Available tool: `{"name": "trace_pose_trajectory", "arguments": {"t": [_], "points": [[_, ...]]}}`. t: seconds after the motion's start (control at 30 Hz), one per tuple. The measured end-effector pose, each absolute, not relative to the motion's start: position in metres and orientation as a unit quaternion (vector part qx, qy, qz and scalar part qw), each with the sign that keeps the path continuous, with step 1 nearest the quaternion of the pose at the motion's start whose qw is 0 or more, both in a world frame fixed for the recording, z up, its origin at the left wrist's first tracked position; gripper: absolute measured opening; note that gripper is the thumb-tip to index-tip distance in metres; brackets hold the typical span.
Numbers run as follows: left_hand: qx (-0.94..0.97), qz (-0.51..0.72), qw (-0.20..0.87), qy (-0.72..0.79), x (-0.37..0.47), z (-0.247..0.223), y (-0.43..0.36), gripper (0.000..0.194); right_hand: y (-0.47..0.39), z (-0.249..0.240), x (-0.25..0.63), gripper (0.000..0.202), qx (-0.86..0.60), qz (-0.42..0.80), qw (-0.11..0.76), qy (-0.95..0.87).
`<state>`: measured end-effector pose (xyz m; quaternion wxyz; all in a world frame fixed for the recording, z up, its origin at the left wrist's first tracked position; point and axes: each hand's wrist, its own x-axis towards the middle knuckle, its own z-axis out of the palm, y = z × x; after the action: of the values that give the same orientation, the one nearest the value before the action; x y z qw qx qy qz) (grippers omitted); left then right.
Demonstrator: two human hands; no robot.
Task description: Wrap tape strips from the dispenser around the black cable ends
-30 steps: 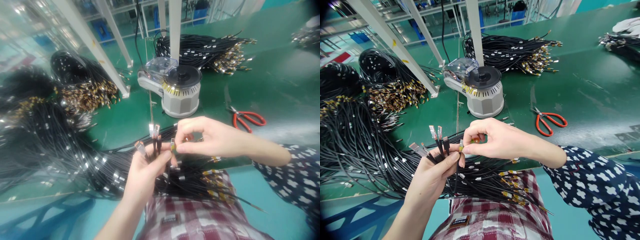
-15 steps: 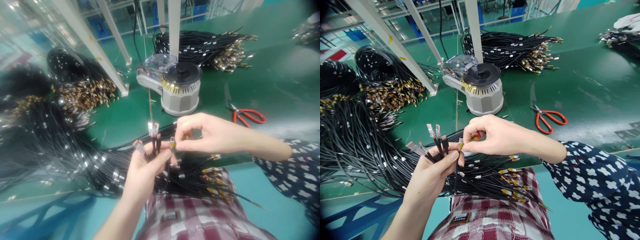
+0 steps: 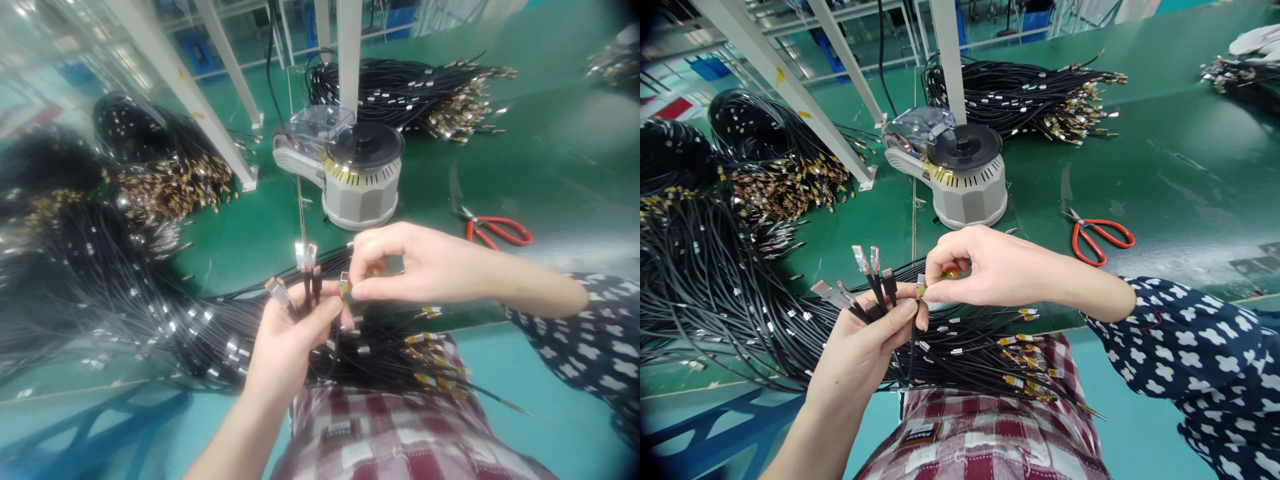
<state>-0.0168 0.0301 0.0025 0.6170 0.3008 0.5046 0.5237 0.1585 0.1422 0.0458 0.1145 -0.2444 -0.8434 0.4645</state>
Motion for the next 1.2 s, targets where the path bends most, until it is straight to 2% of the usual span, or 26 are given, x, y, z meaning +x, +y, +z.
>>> {"name": "trace_pose_trajectory", "arguments": {"t": [0.63, 1.2], "points": [[0.305, 0.525, 0.608, 0.511, -0.0166, 0.0038, 0.0308, 0.012, 0.1422, 0.0459, 0.1573, 0.012, -0.243, 0.455, 0.113, -0.849], [0.31, 0.527, 0.601, 0.515, -0.016, 0.0066, 0.0308, 0.012, 0.1369, 0.0431, 0.1522, 0.018, -0.31, 0.45, 0.11, -0.83]]}}
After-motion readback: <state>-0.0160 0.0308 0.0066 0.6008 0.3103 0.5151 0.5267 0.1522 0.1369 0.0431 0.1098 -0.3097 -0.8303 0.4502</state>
